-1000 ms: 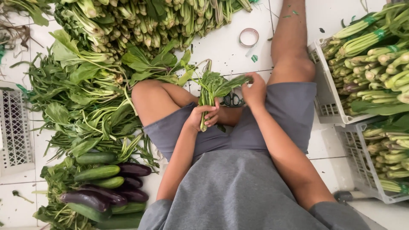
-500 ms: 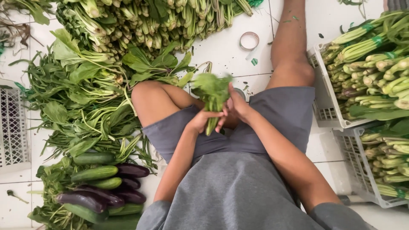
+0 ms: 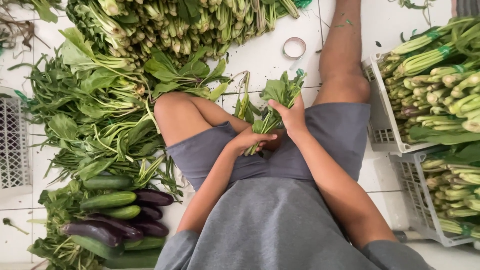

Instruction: The person is gathering mustard greens into bunches and securing them with green tape while sitting on the floor.

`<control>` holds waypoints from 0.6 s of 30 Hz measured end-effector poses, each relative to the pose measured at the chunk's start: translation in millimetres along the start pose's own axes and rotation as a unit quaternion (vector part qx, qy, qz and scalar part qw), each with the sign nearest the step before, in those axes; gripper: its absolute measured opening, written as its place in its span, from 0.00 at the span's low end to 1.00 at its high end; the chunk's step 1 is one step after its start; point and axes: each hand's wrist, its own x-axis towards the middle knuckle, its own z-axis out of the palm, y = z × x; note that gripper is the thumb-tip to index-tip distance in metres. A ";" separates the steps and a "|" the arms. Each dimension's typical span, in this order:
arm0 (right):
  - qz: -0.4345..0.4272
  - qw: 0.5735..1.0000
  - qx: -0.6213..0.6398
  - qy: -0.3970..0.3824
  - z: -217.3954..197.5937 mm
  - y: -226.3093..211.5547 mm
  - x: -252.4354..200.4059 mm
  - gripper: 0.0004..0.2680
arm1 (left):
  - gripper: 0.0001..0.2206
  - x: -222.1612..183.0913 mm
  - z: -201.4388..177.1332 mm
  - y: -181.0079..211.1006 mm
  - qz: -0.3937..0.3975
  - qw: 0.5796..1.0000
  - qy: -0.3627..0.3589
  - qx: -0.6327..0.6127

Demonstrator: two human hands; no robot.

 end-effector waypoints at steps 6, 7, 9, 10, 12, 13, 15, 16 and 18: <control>-0.051 0.989 -0.013 -0.137 3.5 -6.3 3.0 0.25 | 0.20 -5.2 0.6 4.6 0.098 0.993 0.052 -0.036; -0.052 0.989 -0.014 -0.141 3.5 -12.8 1.4 0.25 | 0.20 -10.5 -2.3 9.4 0.100 0.993 0.054 -0.038; -0.022 0.985 -0.060 -0.162 1.9 -25.6 -1.8 0.37 | 0.13 -19.8 -7.4 18.9 0.282 0.944 0.170 0.015; -0.019 0.984 -0.061 -0.163 2.3 -25.7 -0.7 0.37 | 0.13 -17.8 -13.9 19.9 0.280 0.945 0.171 0.013; -0.037 0.986 -0.002 -0.162 2.2 -25.6 1.6 0.36 | 0.10 -12.9 -26.3 20.6 0.348 0.912 0.218 -0.011; -0.034 0.986 -0.005 -0.163 -0.1 -22.2 5.0 0.36 | 0.10 -17.3 -27.6 26.0 0.346 0.912 0.218 -0.015; 0.057 0.990 -0.036 -0.125 0.1 -16.3 15.9 0.36 | 0.10 -26.4 -34.2 39.5 0.413 0.861 0.285 -0.080; 0.059 0.989 -0.039 -0.128 0.2 -3.4 22.2 0.36 | 0.10 -34.4 -34.0 47.1 0.412 0.860 0.288 -0.084; 0.116 0.972 -0.176 -0.105 0.2 23.2 35.6 0.08 | 0.16 -49.2 -34.6 62.2 0.411 0.840 0.329 -0.132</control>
